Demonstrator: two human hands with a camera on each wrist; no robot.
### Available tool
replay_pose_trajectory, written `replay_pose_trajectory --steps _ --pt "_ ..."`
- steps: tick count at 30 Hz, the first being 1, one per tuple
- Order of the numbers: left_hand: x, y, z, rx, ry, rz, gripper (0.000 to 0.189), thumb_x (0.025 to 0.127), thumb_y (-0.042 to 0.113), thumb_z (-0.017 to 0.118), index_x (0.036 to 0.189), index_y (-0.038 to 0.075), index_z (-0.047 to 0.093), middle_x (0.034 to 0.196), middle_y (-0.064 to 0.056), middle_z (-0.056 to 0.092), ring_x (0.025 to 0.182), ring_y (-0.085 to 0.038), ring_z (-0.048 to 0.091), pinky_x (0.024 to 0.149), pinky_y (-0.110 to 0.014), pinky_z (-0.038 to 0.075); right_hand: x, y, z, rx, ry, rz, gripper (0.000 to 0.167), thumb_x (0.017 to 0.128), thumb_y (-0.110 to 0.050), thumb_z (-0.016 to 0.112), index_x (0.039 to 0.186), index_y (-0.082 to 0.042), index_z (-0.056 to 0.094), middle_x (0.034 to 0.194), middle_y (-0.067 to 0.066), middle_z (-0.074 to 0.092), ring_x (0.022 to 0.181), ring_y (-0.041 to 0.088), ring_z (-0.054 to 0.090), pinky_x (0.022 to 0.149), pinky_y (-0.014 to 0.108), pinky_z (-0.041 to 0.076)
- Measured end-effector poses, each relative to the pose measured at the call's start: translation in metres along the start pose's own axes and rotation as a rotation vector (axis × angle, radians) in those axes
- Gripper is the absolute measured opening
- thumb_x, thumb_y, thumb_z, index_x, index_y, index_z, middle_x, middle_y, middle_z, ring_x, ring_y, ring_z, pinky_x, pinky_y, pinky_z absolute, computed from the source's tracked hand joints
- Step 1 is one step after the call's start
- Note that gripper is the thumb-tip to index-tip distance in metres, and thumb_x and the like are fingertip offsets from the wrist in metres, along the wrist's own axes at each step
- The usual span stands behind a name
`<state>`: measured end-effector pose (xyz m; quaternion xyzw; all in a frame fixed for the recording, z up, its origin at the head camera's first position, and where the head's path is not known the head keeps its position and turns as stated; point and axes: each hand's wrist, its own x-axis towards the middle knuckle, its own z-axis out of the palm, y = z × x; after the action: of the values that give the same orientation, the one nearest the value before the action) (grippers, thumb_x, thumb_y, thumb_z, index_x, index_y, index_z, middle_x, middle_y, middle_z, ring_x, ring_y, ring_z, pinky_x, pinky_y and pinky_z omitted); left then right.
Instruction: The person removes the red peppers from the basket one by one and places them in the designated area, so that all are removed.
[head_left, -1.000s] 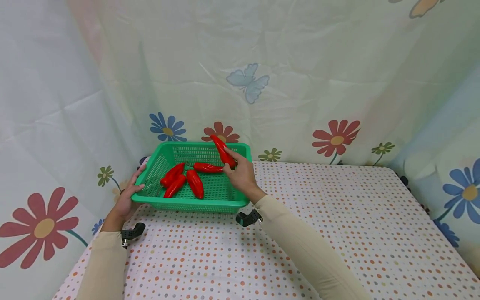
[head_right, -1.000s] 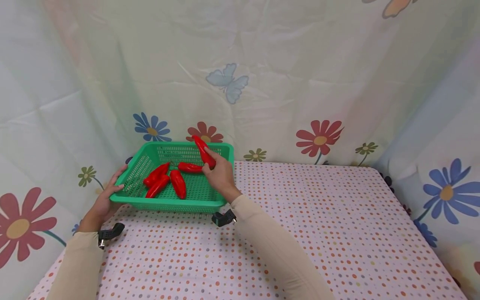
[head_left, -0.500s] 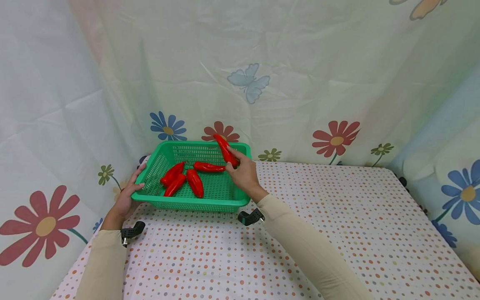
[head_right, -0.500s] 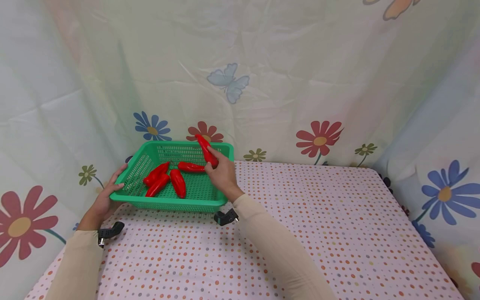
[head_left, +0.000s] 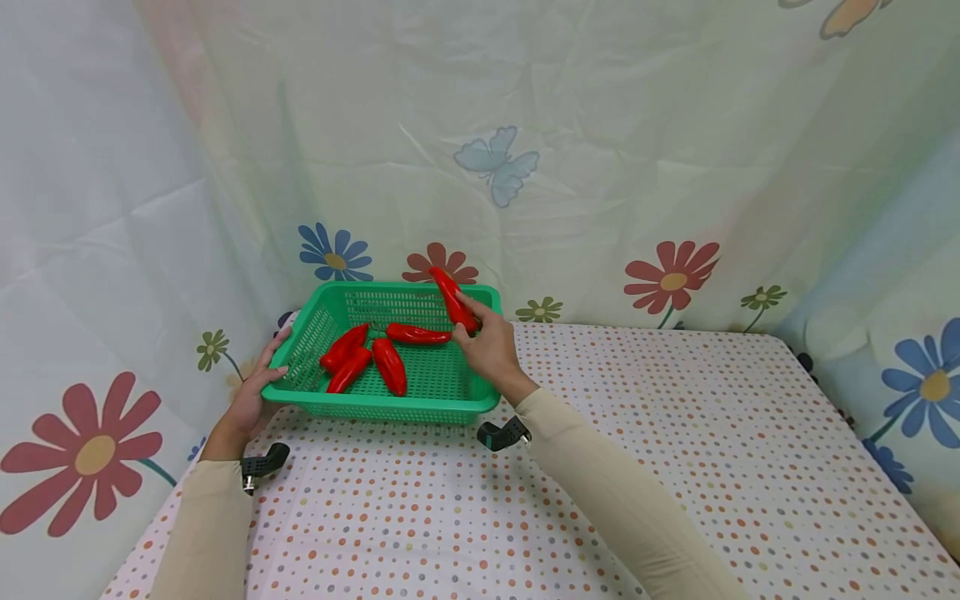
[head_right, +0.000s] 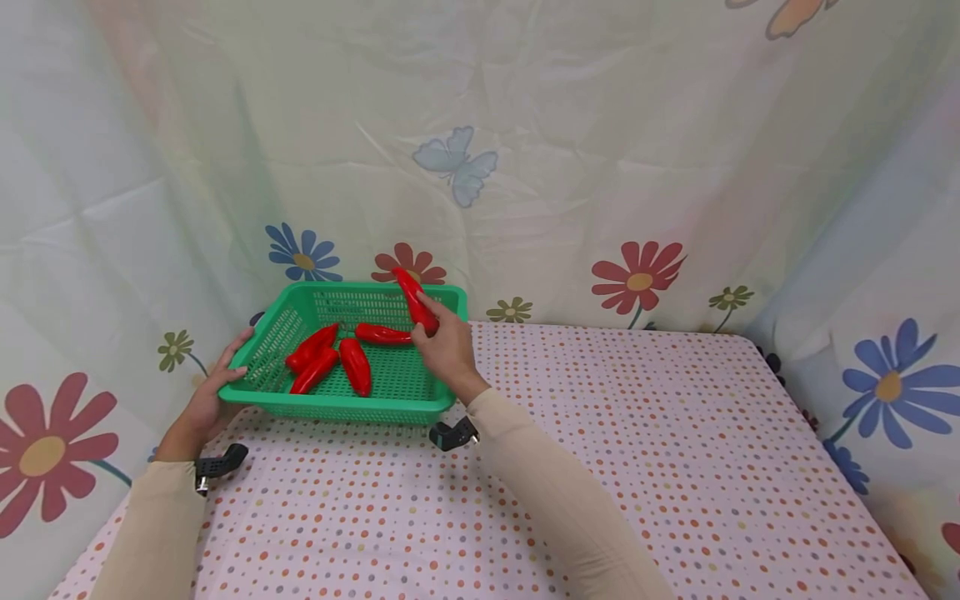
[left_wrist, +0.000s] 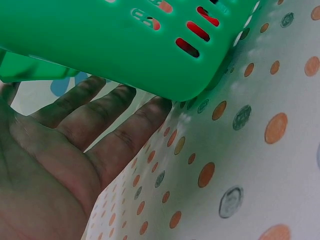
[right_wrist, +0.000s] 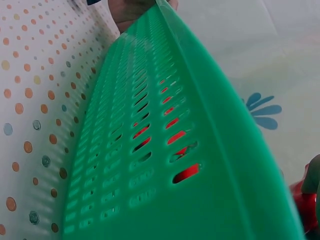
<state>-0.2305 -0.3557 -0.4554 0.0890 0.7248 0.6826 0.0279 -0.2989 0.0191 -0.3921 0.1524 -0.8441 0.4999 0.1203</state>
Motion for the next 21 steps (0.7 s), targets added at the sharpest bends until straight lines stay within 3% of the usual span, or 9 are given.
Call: replay_pose_trajectory --steps 16,21 --pt "0.0013 -0.0019 -0.0019 -0.002 -0.008 0.01 0.061 0.105 0.027 0.03 0.158 0.036 0.001 0.162 -0.015 -0.007 0.138 -0.037 0.018 0.088 -0.024 0.046 -0.0005 0.0 -0.0056 -0.017 0.006 0.023 0.054 0.093 -0.012 0.057 0.144 -0.026 0.051 0.127 0.012 0.065 0.067 0.021 0.056 0.054 0.025 0.043" --pt "0.0008 -0.0015 -0.0018 -0.008 -0.011 0.015 0.06 0.105 0.026 0.028 0.158 0.037 0.002 0.162 -0.015 -0.009 0.138 -0.037 0.018 0.088 -0.024 0.047 0.0001 0.002 -0.0077 -0.024 0.009 0.032 0.054 0.092 -0.013 0.057 0.144 -0.028 0.051 0.13 0.01 0.064 0.076 0.022 0.059 0.055 0.025 0.043"
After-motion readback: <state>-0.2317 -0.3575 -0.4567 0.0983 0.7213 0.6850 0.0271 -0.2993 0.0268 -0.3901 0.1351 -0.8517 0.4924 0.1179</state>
